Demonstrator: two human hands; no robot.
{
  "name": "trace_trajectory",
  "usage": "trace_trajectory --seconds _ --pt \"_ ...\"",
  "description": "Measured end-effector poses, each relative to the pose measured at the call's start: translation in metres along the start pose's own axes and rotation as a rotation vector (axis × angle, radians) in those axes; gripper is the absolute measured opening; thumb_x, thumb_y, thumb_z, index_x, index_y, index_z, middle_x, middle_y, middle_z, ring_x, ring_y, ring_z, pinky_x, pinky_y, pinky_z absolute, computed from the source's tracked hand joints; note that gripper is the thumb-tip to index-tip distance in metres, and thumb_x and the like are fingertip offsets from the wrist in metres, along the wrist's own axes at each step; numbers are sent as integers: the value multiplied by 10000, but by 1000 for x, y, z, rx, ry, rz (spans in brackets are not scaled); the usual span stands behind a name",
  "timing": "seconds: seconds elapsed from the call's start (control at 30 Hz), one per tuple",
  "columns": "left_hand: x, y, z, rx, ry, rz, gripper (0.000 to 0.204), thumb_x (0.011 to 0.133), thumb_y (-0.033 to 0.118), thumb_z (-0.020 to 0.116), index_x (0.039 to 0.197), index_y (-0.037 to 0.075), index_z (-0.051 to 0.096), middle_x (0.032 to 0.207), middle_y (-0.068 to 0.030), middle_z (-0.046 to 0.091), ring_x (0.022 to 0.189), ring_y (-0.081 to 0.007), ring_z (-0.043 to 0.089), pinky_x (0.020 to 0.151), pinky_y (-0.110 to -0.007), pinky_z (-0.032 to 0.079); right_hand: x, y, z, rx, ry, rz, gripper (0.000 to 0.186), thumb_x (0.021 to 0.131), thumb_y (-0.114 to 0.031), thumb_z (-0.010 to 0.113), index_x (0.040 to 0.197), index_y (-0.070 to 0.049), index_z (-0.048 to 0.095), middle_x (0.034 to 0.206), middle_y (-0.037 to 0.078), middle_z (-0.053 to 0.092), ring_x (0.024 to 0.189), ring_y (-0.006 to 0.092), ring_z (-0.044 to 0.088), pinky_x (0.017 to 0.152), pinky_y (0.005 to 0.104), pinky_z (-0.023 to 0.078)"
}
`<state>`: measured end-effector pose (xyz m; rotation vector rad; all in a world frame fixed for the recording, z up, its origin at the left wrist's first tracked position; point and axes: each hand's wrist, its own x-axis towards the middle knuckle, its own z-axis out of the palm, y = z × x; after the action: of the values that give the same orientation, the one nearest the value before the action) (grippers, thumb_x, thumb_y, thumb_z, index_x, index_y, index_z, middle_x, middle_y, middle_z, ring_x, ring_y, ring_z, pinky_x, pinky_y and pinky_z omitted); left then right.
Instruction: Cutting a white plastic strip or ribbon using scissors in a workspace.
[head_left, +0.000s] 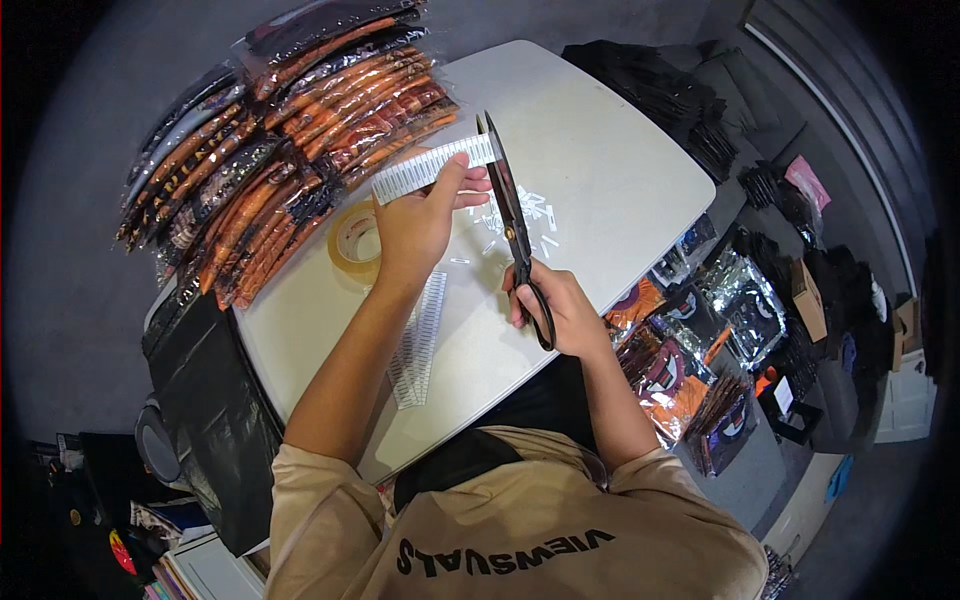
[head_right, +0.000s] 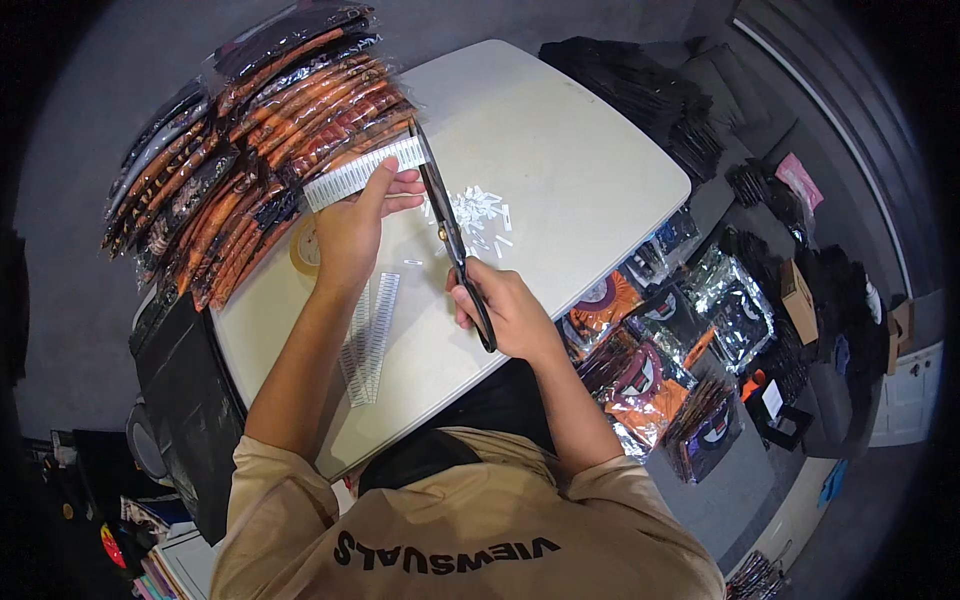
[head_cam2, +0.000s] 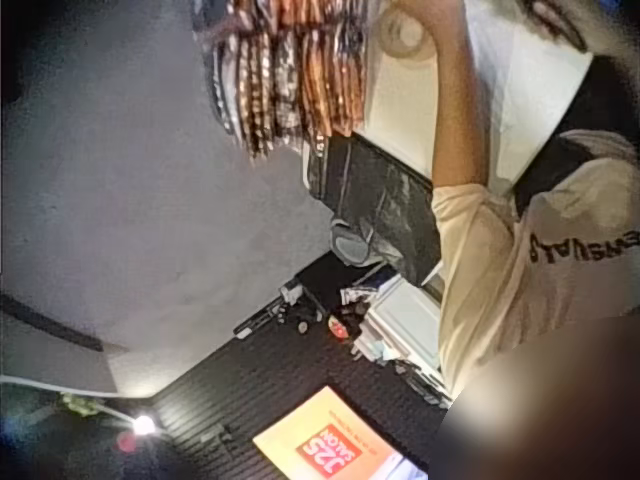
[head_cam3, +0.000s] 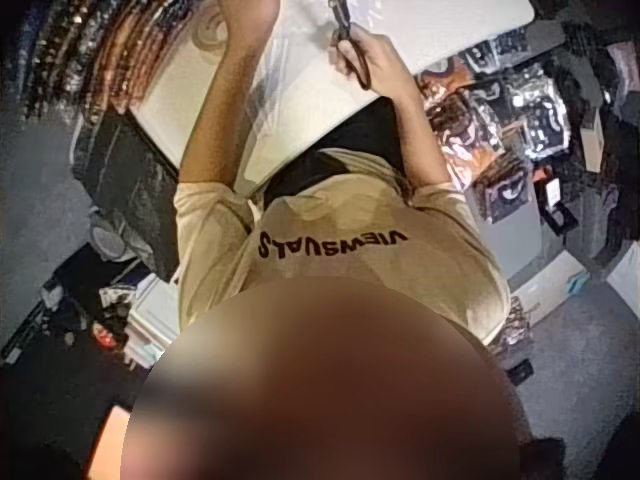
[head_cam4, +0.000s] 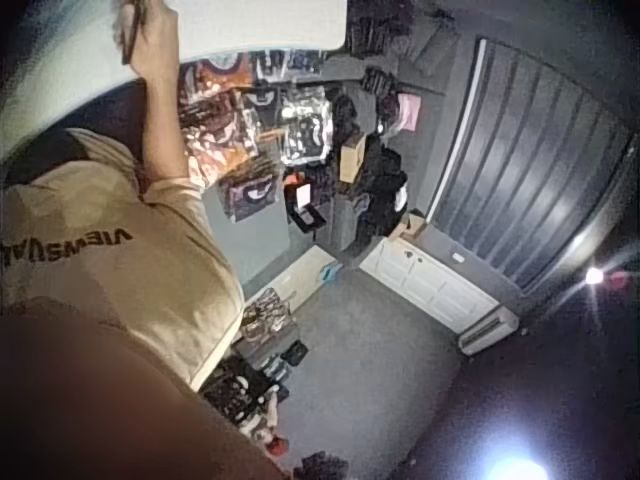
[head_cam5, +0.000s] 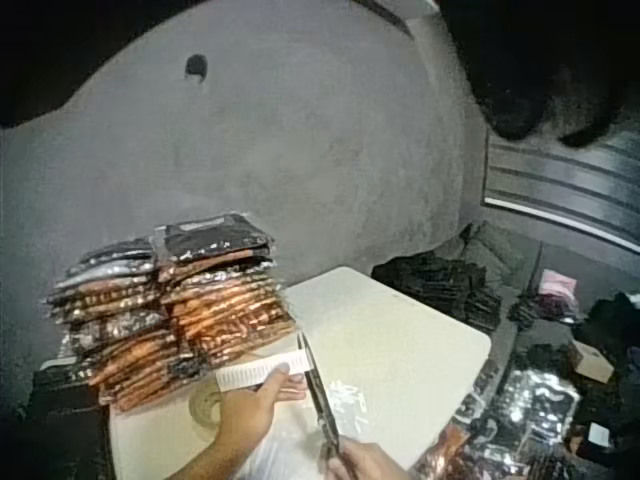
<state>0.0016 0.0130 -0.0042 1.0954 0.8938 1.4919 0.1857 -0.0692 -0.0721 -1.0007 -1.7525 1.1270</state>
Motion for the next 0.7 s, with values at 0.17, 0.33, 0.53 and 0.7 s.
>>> trace_trajectory --seconds 0.17,0.33,0.53,0.7 --pt "0 0 0 -5 4 -2 187 972 78 648 1044 -94 635 925 -218 725 809 -255 748 683 -325 649 0 -1 1 18 4 7 283 1049 -275 527 996 0 567 655 62 606 592 159 606 587 309 479" --pt "-1 1 1 9 5 5 184 973 78 647 1046 -91 627 922 -217 726 806 -254 749 683 -325 649 0 -1 0 4 1 -6 288 1051 -280 527 995 0 567 653 60 602 592 155 602 585 306 476" --pt "-1 2 2 3 6 20 187 976 76 641 1046 -97 632 927 -218 726 803 -254 749 684 -323 649 0 -1 1 10 4 1 292 1050 -283 535 989 0 566 650 60 599 587 153 597 580 304 473" --pt "0 0 0 3 9 -19 190 977 76 641 1046 -101 639 923 -217 726 798 -251 748 680 -322 648 0 -1 1 6 6 -2 280 1047 -273 536 988 -1 567 645 59 597 581 152 594 574 305 473"
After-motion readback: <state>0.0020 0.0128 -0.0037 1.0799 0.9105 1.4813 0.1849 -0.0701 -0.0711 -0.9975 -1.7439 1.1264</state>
